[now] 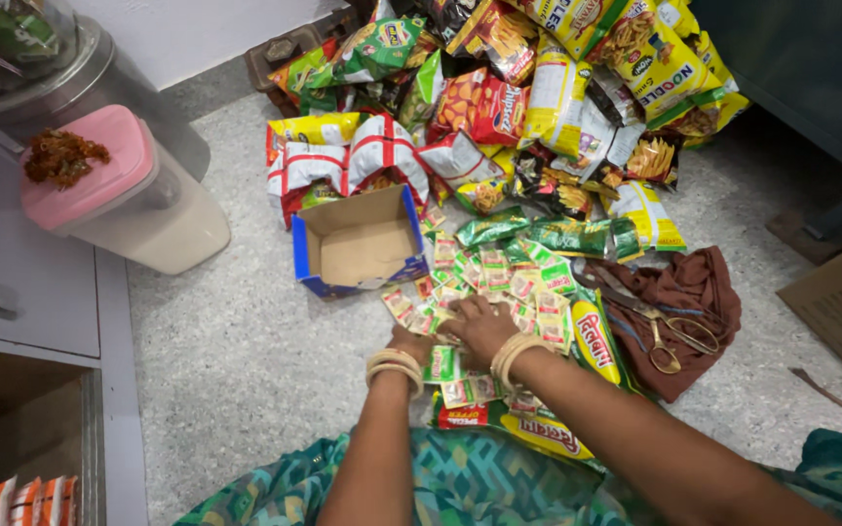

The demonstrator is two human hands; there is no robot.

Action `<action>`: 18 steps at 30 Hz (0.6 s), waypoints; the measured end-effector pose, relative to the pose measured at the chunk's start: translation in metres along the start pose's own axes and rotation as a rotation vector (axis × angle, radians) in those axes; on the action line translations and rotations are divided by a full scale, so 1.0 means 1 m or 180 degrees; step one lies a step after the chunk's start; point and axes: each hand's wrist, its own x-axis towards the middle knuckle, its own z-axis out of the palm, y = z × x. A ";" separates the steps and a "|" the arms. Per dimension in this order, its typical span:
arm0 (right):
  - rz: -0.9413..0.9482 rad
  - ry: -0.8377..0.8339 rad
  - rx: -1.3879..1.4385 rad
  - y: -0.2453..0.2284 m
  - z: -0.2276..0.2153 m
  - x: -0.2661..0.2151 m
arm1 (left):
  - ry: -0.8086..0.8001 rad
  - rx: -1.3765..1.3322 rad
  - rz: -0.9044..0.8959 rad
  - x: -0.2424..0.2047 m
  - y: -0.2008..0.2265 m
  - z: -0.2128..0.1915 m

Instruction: The person sits on the floor and organizes small green and white snack sachets by picking them up from a pile and placing them into a blue cardboard box. The person handles the sachets one by one, arranging them neatly inside the box.

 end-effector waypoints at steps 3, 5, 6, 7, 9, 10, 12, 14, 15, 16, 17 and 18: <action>-0.0088 0.0389 -0.0188 0.012 0.011 -0.004 | -0.0032 -0.0158 0.0361 0.005 -0.008 0.017; 0.0177 0.0380 -0.0246 0.030 0.018 0.000 | -0.0372 -0.0726 0.0334 0.002 -0.002 0.021; 0.0280 0.0544 -0.0105 0.040 0.021 0.003 | -0.0547 -0.1010 0.0322 0.000 0.004 0.022; 0.0384 0.0706 0.0037 0.052 0.022 0.008 | -0.0517 -0.1153 0.0343 -0.003 0.010 0.023; 0.0578 0.0925 0.0276 0.072 0.023 0.011 | -0.0448 -0.1425 0.0391 -0.007 0.022 0.023; 0.0666 0.0982 0.0371 0.081 0.021 0.012 | -0.0493 -0.1580 0.0522 -0.007 0.028 0.023; 0.0855 0.1094 0.0415 0.095 0.018 0.015 | -0.0595 -0.1886 0.0782 -0.004 0.038 0.027; 0.1065 0.1204 0.0306 0.104 0.012 0.016 | -0.0623 -0.2008 0.1062 0.000 0.048 0.034; 0.1009 0.1347 0.0319 0.105 0.008 0.016 | -0.0641 -0.2070 0.1203 0.001 0.052 0.038; 0.0953 0.1493 0.0324 0.106 0.004 0.016 | -0.0831 -0.2281 0.1166 0.001 0.056 0.042; 0.0896 0.1638 0.0327 0.105 -0.001 0.015 | -0.1021 -0.2491 0.1125 0.000 0.061 0.045; 0.0817 0.1707 0.0473 0.101 -0.005 0.012 | -0.1209 -0.2696 0.1076 -0.001 0.065 0.046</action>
